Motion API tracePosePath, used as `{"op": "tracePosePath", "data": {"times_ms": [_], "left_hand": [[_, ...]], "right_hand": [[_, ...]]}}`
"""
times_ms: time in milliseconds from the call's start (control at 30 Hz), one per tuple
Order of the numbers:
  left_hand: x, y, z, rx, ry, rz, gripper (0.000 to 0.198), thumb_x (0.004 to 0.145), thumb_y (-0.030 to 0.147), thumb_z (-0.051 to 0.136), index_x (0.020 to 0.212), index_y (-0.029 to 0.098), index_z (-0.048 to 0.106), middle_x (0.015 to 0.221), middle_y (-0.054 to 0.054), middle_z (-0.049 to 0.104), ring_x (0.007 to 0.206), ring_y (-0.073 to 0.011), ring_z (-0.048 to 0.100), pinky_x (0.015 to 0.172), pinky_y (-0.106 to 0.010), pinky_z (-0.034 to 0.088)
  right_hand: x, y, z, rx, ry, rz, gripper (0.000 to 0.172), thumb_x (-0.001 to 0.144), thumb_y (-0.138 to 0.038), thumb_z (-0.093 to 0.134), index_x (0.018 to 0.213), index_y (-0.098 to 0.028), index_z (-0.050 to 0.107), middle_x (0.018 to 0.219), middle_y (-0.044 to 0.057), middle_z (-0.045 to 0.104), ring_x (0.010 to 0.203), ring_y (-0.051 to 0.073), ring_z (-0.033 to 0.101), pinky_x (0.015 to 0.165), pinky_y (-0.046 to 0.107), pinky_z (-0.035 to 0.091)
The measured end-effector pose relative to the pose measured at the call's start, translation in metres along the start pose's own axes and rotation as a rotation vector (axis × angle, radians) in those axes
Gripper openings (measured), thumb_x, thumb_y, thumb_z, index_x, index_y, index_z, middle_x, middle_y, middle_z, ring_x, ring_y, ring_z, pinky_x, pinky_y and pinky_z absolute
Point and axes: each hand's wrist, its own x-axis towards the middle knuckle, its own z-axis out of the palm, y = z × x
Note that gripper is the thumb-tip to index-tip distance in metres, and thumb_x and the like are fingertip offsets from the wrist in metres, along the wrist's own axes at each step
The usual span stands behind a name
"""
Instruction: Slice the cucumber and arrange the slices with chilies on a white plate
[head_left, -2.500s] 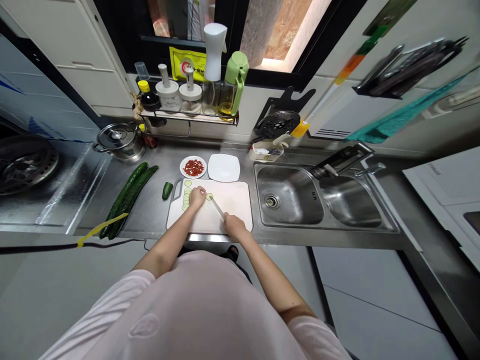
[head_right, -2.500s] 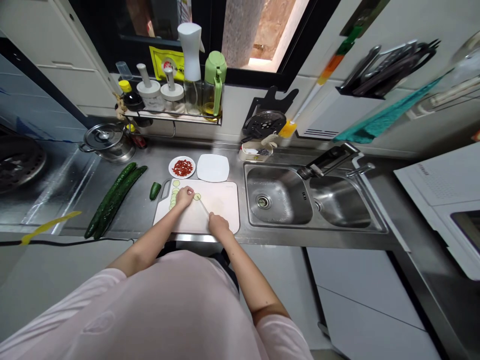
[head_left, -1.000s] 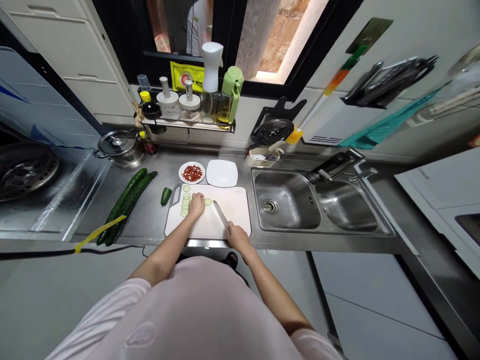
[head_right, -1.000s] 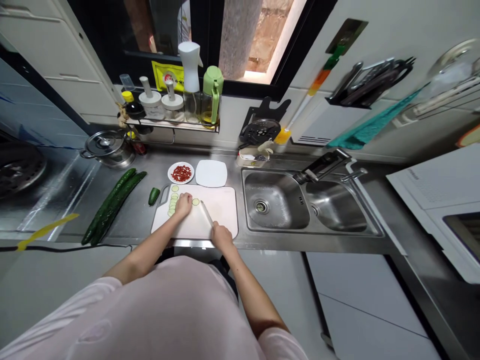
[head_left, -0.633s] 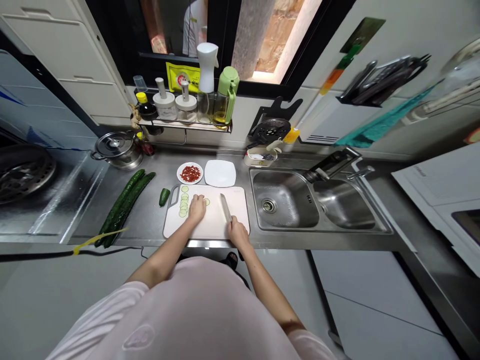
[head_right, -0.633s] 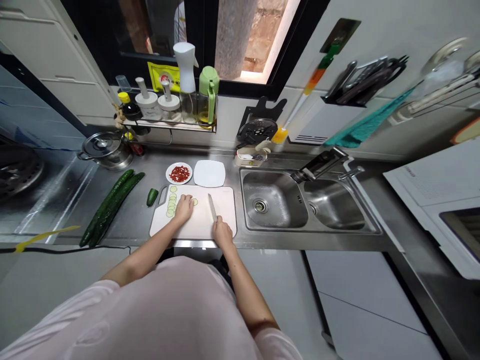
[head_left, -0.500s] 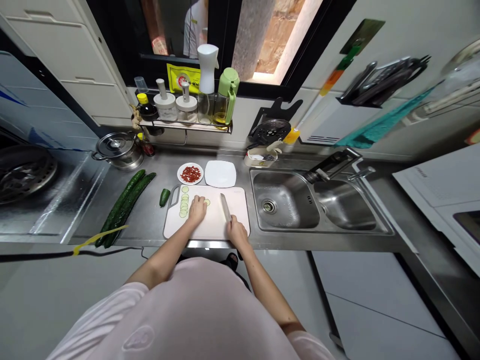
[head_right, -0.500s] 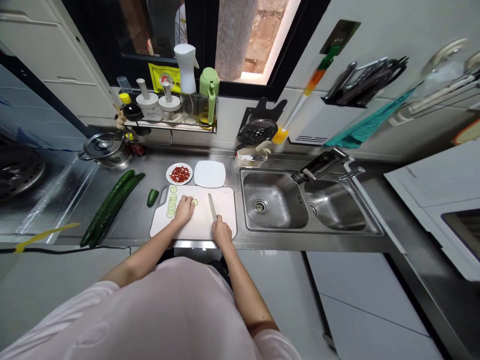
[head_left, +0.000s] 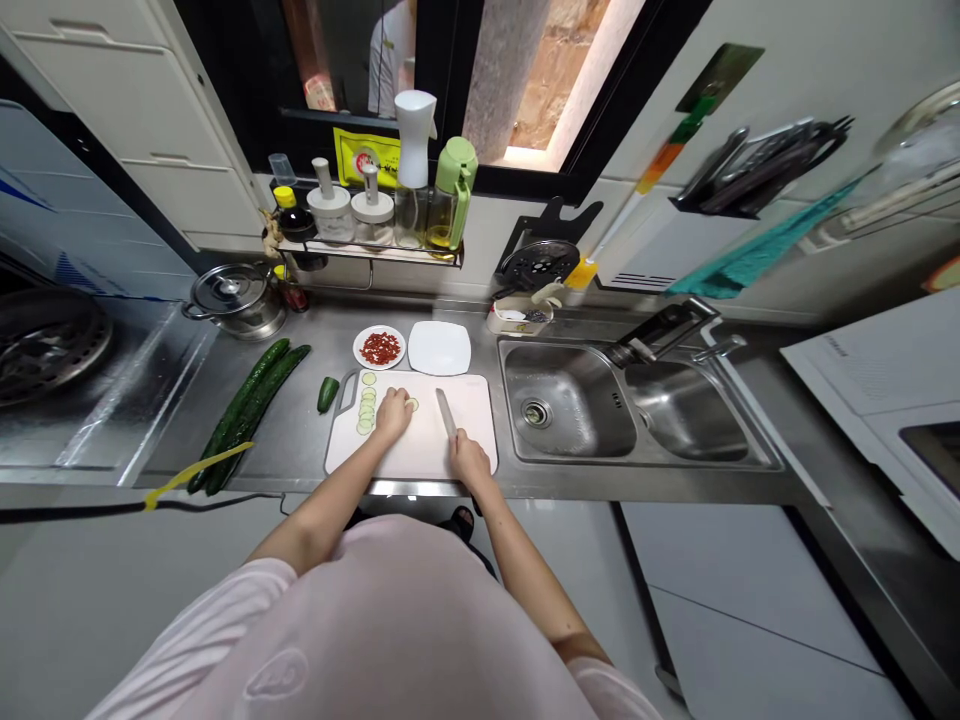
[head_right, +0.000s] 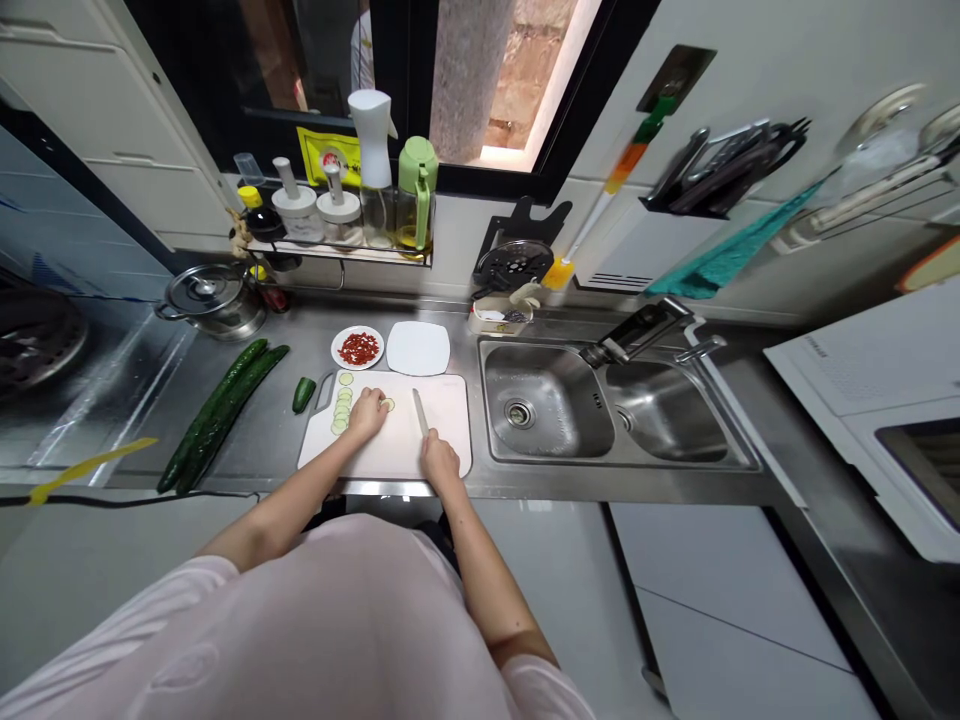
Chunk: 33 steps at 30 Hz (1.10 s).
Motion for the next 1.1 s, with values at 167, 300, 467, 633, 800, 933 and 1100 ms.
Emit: {"op": "tracePosePath", "data": {"times_ms": [167,300,467,633,800,933,1100], "left_hand": [[0.004,-0.001,0.001,-0.018,-0.013,-0.041,0.021,0.082,0.031,0.048,0.099,0.020,0.053,0.102,-0.008,0.052,0.088,-0.0196,0.055,0.074,-0.029,0.040],[0.006,0.003,-0.002,-0.010,-0.057,-0.075,0.026,0.077,0.035,0.055,0.097,0.018,0.053,0.104,-0.010,0.051,0.088,-0.0212,0.056,0.073,-0.030,0.041],[0.010,0.006,-0.006,-0.030,-0.057,-0.077,0.021,0.075,0.033,0.057,0.091,0.019,0.054,0.102,-0.008,0.054,0.086,-0.0198,0.056,0.071,-0.028,0.040],[0.013,0.005,-0.006,-0.091,-0.035,-0.109,0.015,0.077,0.026,0.053,0.091,0.021,0.057,0.089,-0.005,0.062,0.084,-0.0183,0.057,0.069,-0.027,0.038],[0.014,0.001,-0.007,-0.191,-0.075,-0.212,0.015,0.072,0.029,0.059,0.085,0.022,0.061,0.085,-0.003,0.066,0.080,-0.0169,0.058,0.066,-0.025,0.037],[0.005,-0.001,-0.009,-0.252,-0.076,-0.210,0.014,0.070,0.033,0.061,0.077,0.021,0.060,0.079,-0.001,0.065,0.071,-0.0138,0.057,0.061,-0.023,0.036],[-0.016,-0.004,-0.011,-0.320,-0.088,-0.201,0.021,0.070,0.040,0.061,0.073,0.020,0.059,0.070,0.001,0.062,0.064,-0.0115,0.054,0.056,-0.022,0.034]], "right_hand": [[0.003,0.000,0.000,0.012,-0.009,-0.002,0.034,0.096,-0.034,0.020,0.112,-0.018,0.045,0.093,0.011,0.063,0.088,0.022,0.060,0.071,0.030,0.039],[0.003,0.001,0.001,0.019,-0.007,-0.019,0.034,0.096,-0.034,0.020,0.112,-0.018,0.044,0.093,0.011,0.064,0.087,0.023,0.061,0.071,0.031,0.040],[0.004,0.001,0.003,0.023,-0.010,-0.018,0.033,0.096,-0.034,0.020,0.113,-0.018,0.044,0.092,0.011,0.064,0.087,0.022,0.060,0.071,0.030,0.039],[0.006,0.003,0.006,0.021,0.005,-0.023,0.032,0.096,-0.033,0.021,0.112,-0.018,0.044,0.091,0.010,0.064,0.085,0.021,0.060,0.070,0.030,0.039],[0.006,0.004,0.005,0.025,0.001,-0.037,0.032,0.096,-0.033,0.020,0.112,-0.019,0.044,0.092,0.011,0.063,0.085,0.022,0.060,0.069,0.030,0.039],[0.005,0.004,0.003,0.024,-0.009,-0.033,0.031,0.095,-0.033,0.022,0.112,-0.019,0.044,0.092,0.010,0.063,0.085,0.021,0.060,0.068,0.029,0.039],[0.006,0.004,0.003,0.023,-0.022,-0.012,0.031,0.095,-0.033,0.023,0.112,-0.018,0.045,0.093,0.010,0.063,0.086,0.021,0.060,0.069,0.028,0.039]]}}
